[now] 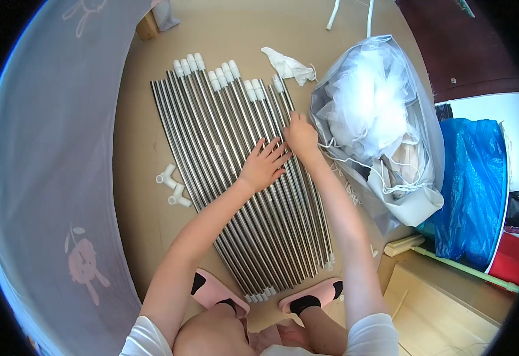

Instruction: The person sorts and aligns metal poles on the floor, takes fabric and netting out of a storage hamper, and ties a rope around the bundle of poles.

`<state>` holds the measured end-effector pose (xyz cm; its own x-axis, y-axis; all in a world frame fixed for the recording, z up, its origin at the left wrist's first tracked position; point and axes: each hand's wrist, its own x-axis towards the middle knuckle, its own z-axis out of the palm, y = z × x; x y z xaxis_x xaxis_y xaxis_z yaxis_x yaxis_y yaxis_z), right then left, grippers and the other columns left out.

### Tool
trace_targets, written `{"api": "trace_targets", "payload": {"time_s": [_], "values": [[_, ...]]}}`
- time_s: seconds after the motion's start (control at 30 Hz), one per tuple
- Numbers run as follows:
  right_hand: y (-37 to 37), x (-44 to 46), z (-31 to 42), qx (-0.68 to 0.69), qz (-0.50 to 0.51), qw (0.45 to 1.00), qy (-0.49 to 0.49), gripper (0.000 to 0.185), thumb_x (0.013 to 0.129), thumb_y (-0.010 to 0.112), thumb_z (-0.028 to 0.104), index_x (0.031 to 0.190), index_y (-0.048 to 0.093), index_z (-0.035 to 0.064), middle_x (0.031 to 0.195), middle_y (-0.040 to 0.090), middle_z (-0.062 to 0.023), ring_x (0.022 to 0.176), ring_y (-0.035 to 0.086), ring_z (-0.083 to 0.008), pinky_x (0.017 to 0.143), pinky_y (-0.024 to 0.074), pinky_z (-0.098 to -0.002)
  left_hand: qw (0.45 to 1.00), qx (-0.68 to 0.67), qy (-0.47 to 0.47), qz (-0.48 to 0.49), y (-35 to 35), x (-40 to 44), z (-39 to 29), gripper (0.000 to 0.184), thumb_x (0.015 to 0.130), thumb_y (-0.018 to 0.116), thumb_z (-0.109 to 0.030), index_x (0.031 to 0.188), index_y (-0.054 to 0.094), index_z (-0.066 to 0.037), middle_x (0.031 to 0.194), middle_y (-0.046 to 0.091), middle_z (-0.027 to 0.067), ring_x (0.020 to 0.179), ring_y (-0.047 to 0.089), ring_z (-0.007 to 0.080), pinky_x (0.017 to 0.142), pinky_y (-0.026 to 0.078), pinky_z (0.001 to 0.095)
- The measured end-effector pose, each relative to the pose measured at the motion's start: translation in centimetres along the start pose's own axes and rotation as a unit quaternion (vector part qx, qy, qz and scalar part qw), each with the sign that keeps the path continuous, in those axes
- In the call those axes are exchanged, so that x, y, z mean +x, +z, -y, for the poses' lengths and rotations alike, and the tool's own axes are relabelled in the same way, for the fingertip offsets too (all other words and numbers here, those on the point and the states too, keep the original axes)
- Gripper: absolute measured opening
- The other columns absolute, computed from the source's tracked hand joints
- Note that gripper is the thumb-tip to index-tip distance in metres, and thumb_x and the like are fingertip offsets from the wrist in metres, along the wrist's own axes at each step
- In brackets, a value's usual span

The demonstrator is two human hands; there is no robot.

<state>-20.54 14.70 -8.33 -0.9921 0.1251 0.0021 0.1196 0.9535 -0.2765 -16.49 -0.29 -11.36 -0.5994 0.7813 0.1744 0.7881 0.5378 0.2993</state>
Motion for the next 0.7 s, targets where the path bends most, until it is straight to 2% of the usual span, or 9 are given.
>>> {"api": "trace_targets", "payload": {"time_s": [0.13,0.3,0.37,0.4,0.47,0.53,0.6,0.67,0.7], "values": [[0.9,-1.0,-1.0,0.04,0.011,0.996,0.082,0.03,0.074,0.059,0.023,0.095,0.054,0.0024,0.089,0.058,-0.0174,0.079,0.058,-0.0359,0.069,0.0461,-0.0435,1.0,0.002,-0.014,-0.002,0.0,-0.6,-0.3,0.049,0.082,0.051,-0.034,0.127,0.039,-0.021,0.132,0.035,0.0034,0.126,0.026,0.0236,0.103,0.018,0.0456],[-1.0,-1.2,-0.7,0.08,0.062,0.993,0.058,0.028,0.077,0.055,0.024,0.09,0.057,-0.0004,0.077,0.06,-0.0209,0.076,0.059,-0.0369,0.069,0.0458,-0.0447,0.994,-0.081,-0.068,-0.025,-0.9,-0.1,-0.9,0.046,0.085,0.047,-0.027,0.127,0.037,-0.012,0.127,0.041,0.0085,0.123,0.03,0.0279,0.103,0.02,0.0439],[-3.4,-2.7,0.9,0.137,0.045,0.989,0.022,0.025,0.079,0.055,0.023,0.092,0.057,0.0013,0.076,0.06,-0.0204,0.072,0.058,-0.0361,0.064,0.0453,-0.043,0.921,-0.297,-0.222,-0.117,-3.4,0.4,-1.2,0.046,0.088,0.044,-0.027,0.127,0.034,-0.004,0.122,0.045,0.0135,0.118,0.037,0.028,0.1,0.027,0.0419],[-4.4,-3.6,1.6,0.193,0.032,0.981,-0.015,0.023,0.08,0.054,0.021,0.093,0.057,0.0031,0.074,0.059,-0.0199,0.069,0.058,-0.0354,0.06,0.0448,-0.0412,0.922,-0.296,-0.223,-0.116,-4.4,0.6,-1.2,0.046,0.088,0.044,-0.027,0.127,0.034,-0.004,0.122,0.045,0.0135,0.118,0.037,0.028,0.1,0.027,0.0419],[-8.3,-6.2,4.9,0.28,0.159,0.947,-0.013,0.021,0.081,0.054,0.02,0.094,0.056,0.0043,0.072,0.058,-0.0189,0.067,0.057,-0.035,0.059,0.0436,-0.0404,0.678,-0.614,-0.349,-0.207,-7.0,1.1,-1.6,0.046,0.09,0.039,-0.029,0.125,0.032,0.0,0.117,0.048,0.0155,0.111,0.045,0.026,0.094,0.034,0.0402],[-8.7,-8.8,6.5,0.307,0.129,0.938,-0.101,0.021,0.081,0.055,0.019,0.096,0.055,0.0045,0.072,0.057,-0.0172,0.065,0.056,-0.0326,0.061,0.0443,-0.037,0.47,-0.772,-0.342,-0.257,-11.1,1.5,-1.8,0.038,0.091,0.042,-0.034,0.111,0.041,-0.002,0.085,0.052,0.0086,0.075,0.053,0.0198,0.071,0.044,0.0315],[-9.1,-9.5,6.6,0.254,0.144,0.95,-0.112,0.029,0.08,0.058,0.021,0.103,0.052,0.005,0.087,0.056,-0.0152,0.076,0.057,-0.0252,0.067,0.0434,-0.0315,0.374,-0.843,-0.279,-0.267,-11.1,0.4,-1.3,0.028,0.09,0.044,-0.034,0.09,0.042,-0.007,0.065,0.041,0.0008,0.058,0.043,0.0119,0.056,0.04,0.0256],[-9.5,-9.8,5.8,0.348,0.116,0.928,-0.064,0.034,0.079,0.055,0.016,0.11,0.046,0.0049,0.093,0.049,-0.0109,0.086,0.052,-0.0208,0.073,0.0409,-0.0287,0.372,-0.831,-0.319,-0.263,-11.1,-0.6,-1.0,0.028,0.09,0.045,-0.034,0.076,0.035,-0.012,0.058,0.029,-0.0037,0.05,0.03,0.0065,0.046,0.03,0.0214],[-10.0,-9.5,5.0,0.458,0.133,0.879,0.002,0.035,0.076,0.052,0.009,0.109,0.043,0.0074,0.09,0.045,-0.0067,0.082,0.047,-0.0167,0.072,0.0391,-0.0274,0.363,-0.827,-0.332,-0.271,-11.1,-1.0,-1.3,0.029,0.09,0.045,-0.033,0.073,0.033,-0.013,0.058,0.028,-0.0045,0.049,0.027,0.0047,0.044,0.025,0.0192]]}}
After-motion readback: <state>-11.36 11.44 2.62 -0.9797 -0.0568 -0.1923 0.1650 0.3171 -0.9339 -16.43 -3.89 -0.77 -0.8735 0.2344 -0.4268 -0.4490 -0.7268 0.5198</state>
